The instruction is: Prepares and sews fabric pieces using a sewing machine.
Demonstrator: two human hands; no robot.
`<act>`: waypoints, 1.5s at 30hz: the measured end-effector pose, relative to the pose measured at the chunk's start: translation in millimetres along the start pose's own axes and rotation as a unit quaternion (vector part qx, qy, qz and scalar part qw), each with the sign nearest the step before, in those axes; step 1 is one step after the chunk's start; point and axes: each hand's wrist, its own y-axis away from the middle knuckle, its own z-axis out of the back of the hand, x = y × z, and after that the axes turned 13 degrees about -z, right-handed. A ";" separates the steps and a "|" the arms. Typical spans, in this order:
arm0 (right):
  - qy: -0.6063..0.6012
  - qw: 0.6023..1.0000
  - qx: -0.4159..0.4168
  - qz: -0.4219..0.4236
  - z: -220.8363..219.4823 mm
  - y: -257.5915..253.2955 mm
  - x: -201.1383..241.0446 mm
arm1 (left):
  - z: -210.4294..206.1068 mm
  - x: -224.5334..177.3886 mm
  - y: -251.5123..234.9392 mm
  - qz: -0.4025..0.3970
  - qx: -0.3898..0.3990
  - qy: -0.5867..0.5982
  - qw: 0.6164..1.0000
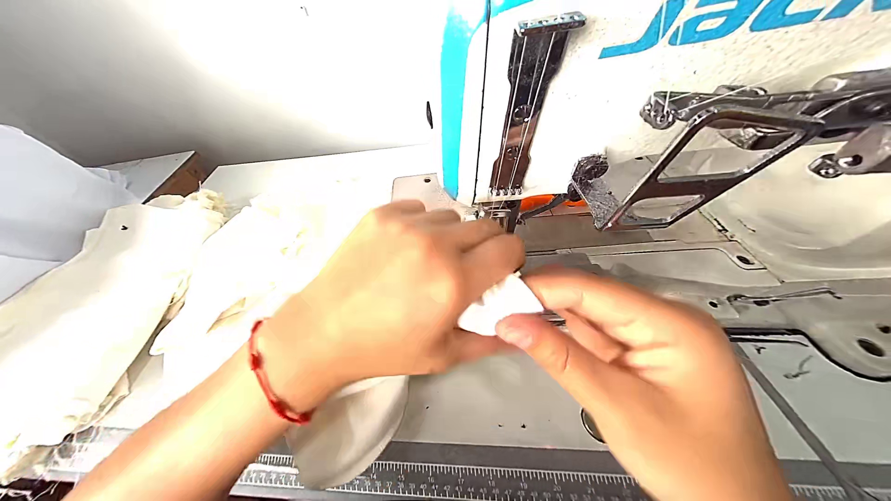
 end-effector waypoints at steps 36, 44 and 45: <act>0.316 0.933 -0.129 0.116 -6.4 0.9 -45.7 | -39.8 3.6 14.5 0.050 0.077 -0.163 0.982; 0.471 0.875 -0.106 0.038 48.3 -41.5 -29.0 | -48.1 33.0 14.8 0.128 0.049 -0.109 0.985; 0.485 0.870 -0.081 0.004 51.2 -54.0 -28.5 | -53.1 51.3 14.5 0.153 0.047 -0.097 0.982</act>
